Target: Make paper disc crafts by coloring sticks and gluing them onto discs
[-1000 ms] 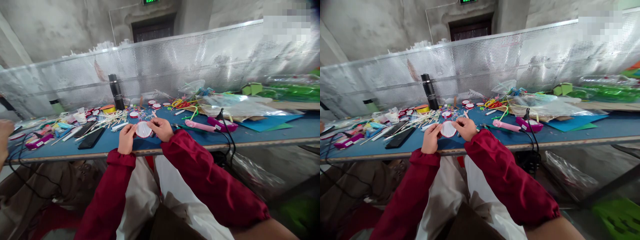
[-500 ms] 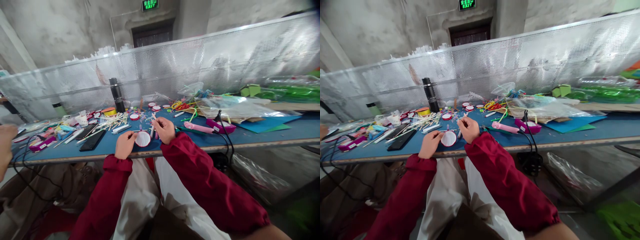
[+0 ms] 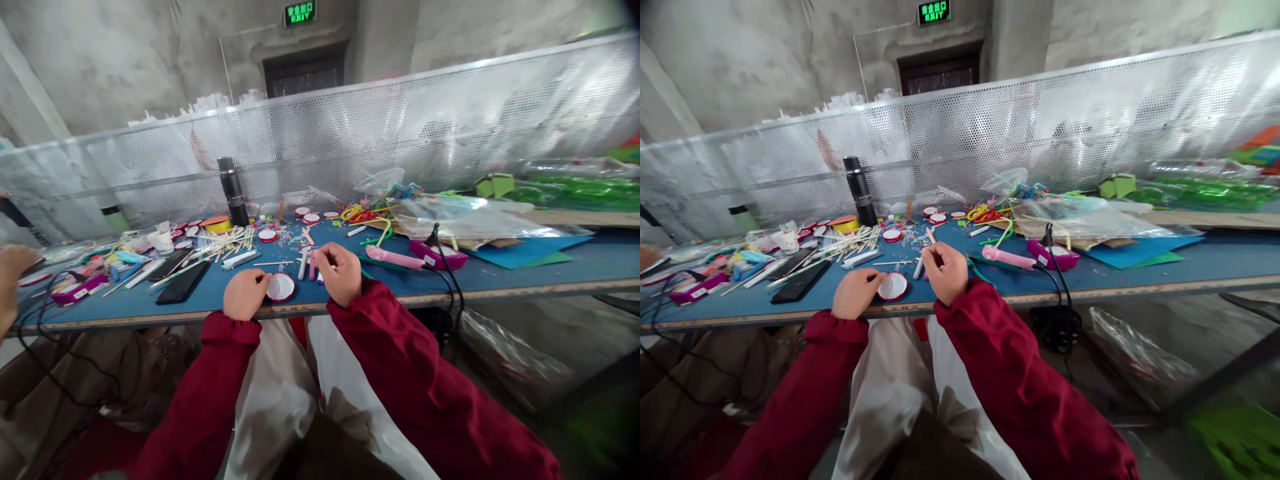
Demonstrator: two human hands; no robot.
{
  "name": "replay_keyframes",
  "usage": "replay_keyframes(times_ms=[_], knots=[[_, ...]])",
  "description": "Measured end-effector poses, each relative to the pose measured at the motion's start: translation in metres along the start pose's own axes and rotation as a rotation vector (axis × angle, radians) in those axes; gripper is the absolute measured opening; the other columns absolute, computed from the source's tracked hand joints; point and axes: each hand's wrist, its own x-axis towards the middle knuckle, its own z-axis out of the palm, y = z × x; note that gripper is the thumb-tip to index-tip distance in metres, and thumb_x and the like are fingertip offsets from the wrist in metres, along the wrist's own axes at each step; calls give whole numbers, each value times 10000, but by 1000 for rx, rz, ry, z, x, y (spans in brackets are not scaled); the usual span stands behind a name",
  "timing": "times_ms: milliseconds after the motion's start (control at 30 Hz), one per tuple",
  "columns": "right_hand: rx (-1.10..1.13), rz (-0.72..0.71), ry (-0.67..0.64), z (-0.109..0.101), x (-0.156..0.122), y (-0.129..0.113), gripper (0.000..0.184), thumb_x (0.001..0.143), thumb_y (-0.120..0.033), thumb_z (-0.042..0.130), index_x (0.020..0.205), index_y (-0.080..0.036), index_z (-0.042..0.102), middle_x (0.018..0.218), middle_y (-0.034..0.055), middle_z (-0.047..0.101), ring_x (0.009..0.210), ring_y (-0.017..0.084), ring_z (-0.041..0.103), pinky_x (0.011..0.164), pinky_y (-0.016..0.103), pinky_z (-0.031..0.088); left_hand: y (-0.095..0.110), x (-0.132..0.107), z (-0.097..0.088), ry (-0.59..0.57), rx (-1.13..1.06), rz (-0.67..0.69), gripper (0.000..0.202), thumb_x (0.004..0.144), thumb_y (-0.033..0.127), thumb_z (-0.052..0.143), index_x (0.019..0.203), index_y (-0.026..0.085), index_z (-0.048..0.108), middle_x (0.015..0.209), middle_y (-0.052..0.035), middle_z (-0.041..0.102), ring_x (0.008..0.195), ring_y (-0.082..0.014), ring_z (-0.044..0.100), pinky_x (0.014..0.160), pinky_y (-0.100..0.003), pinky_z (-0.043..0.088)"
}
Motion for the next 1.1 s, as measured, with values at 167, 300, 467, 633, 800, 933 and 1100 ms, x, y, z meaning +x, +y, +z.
replay_keyframes(times_ms=[167, 300, 467, 633, 800, 933, 1100], knots=[[-221, -194, 30, -33, -41, -9, 265, 979, -315, 542, 729, -241, 588, 709, 32, 656, 664, 179, 596, 685, 318, 474, 3, -1, 5, 32, 97, -3, 387, 960, 429, 509, 701, 232, 719, 818, -95, 741, 734, -232, 600, 618, -330, 273], [-355, -233, 20, -69, -67, -4, 222, 977, -279, 569, 761, -245, 609, 701, 28, 655, 658, 188, 607, 674, 328, 475, 1, -3, 7, 51, 110, -12, 359, 968, 425, 496, 783, 226, 730, 907, -108, 754, 810, -243, 626, 646, -326, 304], [-581, -249, 55, -114, -67, 14, 197, 974, -292, 605, 794, -238, 662, 751, 32, 716, 697, 197, 661, 710, 332, 498, -1, -5, 7, 58, 94, -24, 381, 985, 450, 469, 824, 220, 728, 920, -112, 757, 837, -253, 639, 660, -325, 326], [-936, -336, 94, -154, -46, 38, 189, 977, -326, 611, 944, -202, 749, 908, 77, 787, 845, 246, 686, 839, 377, 491, -3, -7, 7, 88, 81, -8, 393, 993, 469, 461, 813, 223, 710, 910, -101, 755, 843, -247, 638, 671, -323, 341], [-1246, -322, 77, -172, -18, 55, 354, 1000, -332, 561, 1288, -177, 699, 1153, 121, 776, 1134, 320, 625, 1004, 445, 382, -1, -10, 4, 50, 109, -10, 405, 1007, 472, 428, 852, 225, 709, 932, -78, 754, 865, -228, 640, 676, -307, 357], [-1269, -401, -78, -171, 1, 66, 380, 1010, -305, 535, 1332, -155, 669, 1116, 133, 777, 1140, 308, 611, 1072, 468, 298, 3, -11, 2, 39, 120, -19, 408, 1013, 469, 413, 846, 230, 699, 942, -69, 753, 880, -223, 642, 682, -306, 363], [-1271, -434, -223, -170, 9, 78, 317, 1026, -281, 491, 1231, -192, 715, 950, 90, 760, 984, 269, 589, 1015, 455, 300, 1, -12, 4, 38, 106, -23, 404, 1013, 472, 412, 848, 231, 691, 950, -66, 747, 907, -235, 647, 713, -318, 375]])
